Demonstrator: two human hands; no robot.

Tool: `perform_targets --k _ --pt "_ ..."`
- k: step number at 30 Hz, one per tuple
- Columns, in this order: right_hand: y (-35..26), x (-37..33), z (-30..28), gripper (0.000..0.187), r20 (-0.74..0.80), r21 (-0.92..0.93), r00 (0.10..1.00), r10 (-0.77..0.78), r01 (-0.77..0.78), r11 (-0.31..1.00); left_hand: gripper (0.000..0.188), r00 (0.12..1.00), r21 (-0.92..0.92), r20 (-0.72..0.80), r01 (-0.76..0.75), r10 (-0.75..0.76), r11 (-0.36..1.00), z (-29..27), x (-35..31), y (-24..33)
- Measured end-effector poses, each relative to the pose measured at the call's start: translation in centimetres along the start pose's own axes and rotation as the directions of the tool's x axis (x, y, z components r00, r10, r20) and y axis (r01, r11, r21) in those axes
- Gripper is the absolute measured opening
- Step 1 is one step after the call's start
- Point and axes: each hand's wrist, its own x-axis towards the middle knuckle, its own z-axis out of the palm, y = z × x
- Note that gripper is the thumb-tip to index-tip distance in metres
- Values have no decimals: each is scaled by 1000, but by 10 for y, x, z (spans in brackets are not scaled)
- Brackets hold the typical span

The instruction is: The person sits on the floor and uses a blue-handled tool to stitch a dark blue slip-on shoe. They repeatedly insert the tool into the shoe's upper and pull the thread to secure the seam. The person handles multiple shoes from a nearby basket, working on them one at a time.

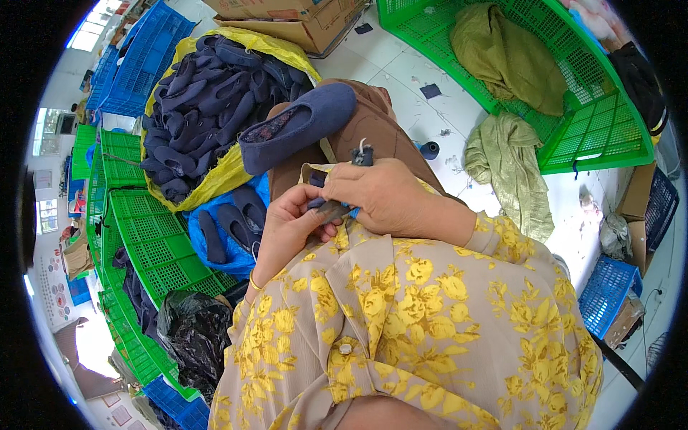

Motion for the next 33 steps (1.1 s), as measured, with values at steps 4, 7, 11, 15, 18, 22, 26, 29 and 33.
perform_targets --k 4,7,11,15,18,22,26,29,33 --pt "3 3 6 30 -196 209 980 -31 73 975 15 999 77 -27 49 -47 996 3 3 -6" --pt "1 11 -11 19 -257 657 940 224 1 754 15 996 122 -64 68 -60 990 3 1 -6" --pt "3 16 -57 11 -117 966 836 536 -31 258 18 994 106 -104 42 -31 993 2 4 4" --pt "41 -3 -121 16 -290 948 807 515 166 273 17 990 208 -143 38 -8 977 -6 7 5" --pt "66 -34 -178 17 -396 914 795 460 297 275 16 987 203 -158 31 2 979 -16 12 1" --pt "87 -51 -176 18 -540 820 591 599 208 533 15 989 196 -145 37 -8 980 -17 28 3" --pt "80 -29 -71 13 -563 533 499 658 -389 751 14 992 225 -130 32 -3 974 -11 47 13" --pt "40 2 -32 30 -108 285 871 479 -434 854 14 994 278 -110 24 7 960 -3 59 22" --pt "55 6 -4 21 -87 74 947 308 -302 950 14 998 278 -63 32 -15 960 -6 70 20"
